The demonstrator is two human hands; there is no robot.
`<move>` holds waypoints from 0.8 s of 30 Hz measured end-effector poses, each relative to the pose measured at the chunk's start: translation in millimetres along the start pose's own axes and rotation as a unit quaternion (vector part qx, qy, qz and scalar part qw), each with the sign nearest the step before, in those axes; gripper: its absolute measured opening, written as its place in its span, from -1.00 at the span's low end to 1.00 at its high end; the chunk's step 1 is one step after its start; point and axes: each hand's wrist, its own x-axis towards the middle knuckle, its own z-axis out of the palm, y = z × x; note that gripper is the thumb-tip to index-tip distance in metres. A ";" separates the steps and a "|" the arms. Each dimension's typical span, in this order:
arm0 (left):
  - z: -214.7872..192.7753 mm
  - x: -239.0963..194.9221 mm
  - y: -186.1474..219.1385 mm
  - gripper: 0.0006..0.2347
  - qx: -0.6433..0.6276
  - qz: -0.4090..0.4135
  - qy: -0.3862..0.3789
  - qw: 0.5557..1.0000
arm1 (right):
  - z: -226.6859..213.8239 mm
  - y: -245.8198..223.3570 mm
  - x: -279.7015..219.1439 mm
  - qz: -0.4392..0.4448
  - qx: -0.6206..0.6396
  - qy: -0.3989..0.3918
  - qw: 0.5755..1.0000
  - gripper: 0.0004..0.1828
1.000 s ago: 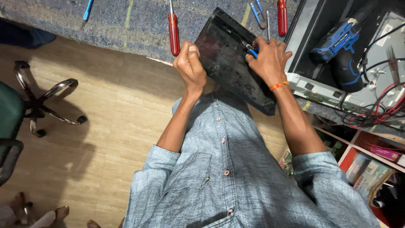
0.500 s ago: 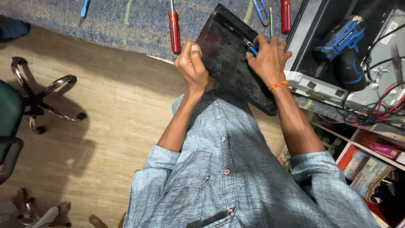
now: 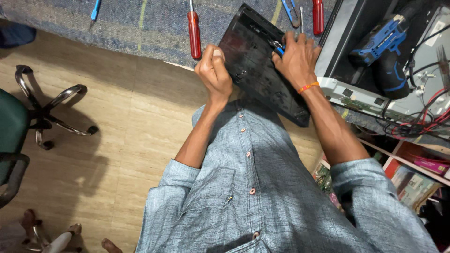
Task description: The person uses a cordless drill to remove screws from a black plastic casing. They then use pliers to pull out internal components and wires from the casing. The person continues to manipulate the casing and internal parts with pliers and a screwdriver.
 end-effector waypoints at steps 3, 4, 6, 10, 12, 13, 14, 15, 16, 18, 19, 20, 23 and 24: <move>1.0 -0.1 -0.9 -0.78 0.003 0.002 -0.001 1.000 | -0.9 4.0 2.1 -0.061 -0.023 0.049 0.997 -0.43; 1.7 1.2 -1.3 -0.78 0.003 0.005 0.000 1.000 | -0.6 3.8 5.1 -0.046 -0.024 0.020 0.998 -0.42; 1.9 0.6 -1.0 -0.78 0.005 0.002 -0.002 1.000 | 1.4 1.4 9.0 -0.014 -0.028 -0.040 0.999 -0.41; 1.7 -4.7 3.4 -0.79 0.030 0.002 0.003 1.000 | 4.7 -8.4 12.7 -0.010 -0.044 -0.023 0.999 -0.39; 1.2 -9.5 5.3 -0.79 0.044 0.015 0.008 0.999 | 6.7 -14.0 16.8 0.013 -0.050 -0.044 0.998 -0.39; 1.1 -12.4 6.0 -0.78 0.046 0.023 0.009 0.999 | 7.7 -16.3 19.5 0.021 -0.041 -0.053 0.998 -0.38; 1.6 -14.8 6.6 -0.78 0.048 0.030 0.009 0.998 | 8.5 -17.9 23.7 0.031 -0.033 -0.063 0.997 -0.37; 1.8 -16.5 6.8 -0.77 0.048 0.040 0.006 0.998 | 10.2 -19.7 28.4 0.040 -0.024 -0.072 0.996 -0.36; 2.8 -18.5 6.9 -0.77 0.046 0.050 0.004 0.998 | 14.0 -23.0 34.6 0.066 -0.043 -0.079 0.994 -0.38; 2.1 -21.9 7.6 -0.77 0.047 0.045 -0.003 0.998 | 25.6 -31.5 43.7 0.124 -0.074 -0.089 0.986 -0.41; -0.9 -23.8 8.4 -0.78 0.051 0.031 -0.008 0.998 | 27.4 -28.5 41.6 0.108 -0.061 -0.112 0.986 -0.46; 0.3 -24.6 9.4 -0.78 0.050 0.016 -0.006 0.999 | 25.0 -21.2 42.7 0.088 -0.053 -0.132 0.986 -0.50; -2.5 -22.2 10.0 -0.78 0.034 0.005 0.002 0.999 | 16.2 1.2 40.3 0.049 -0.032 -0.130 0.990 -0.35; -3.0 -21.5 8.7 -0.77 0.034 0.008 0.006 0.999 | 14.3 7.7 37.8 0.037 -0.026 -0.120 0.992 -0.25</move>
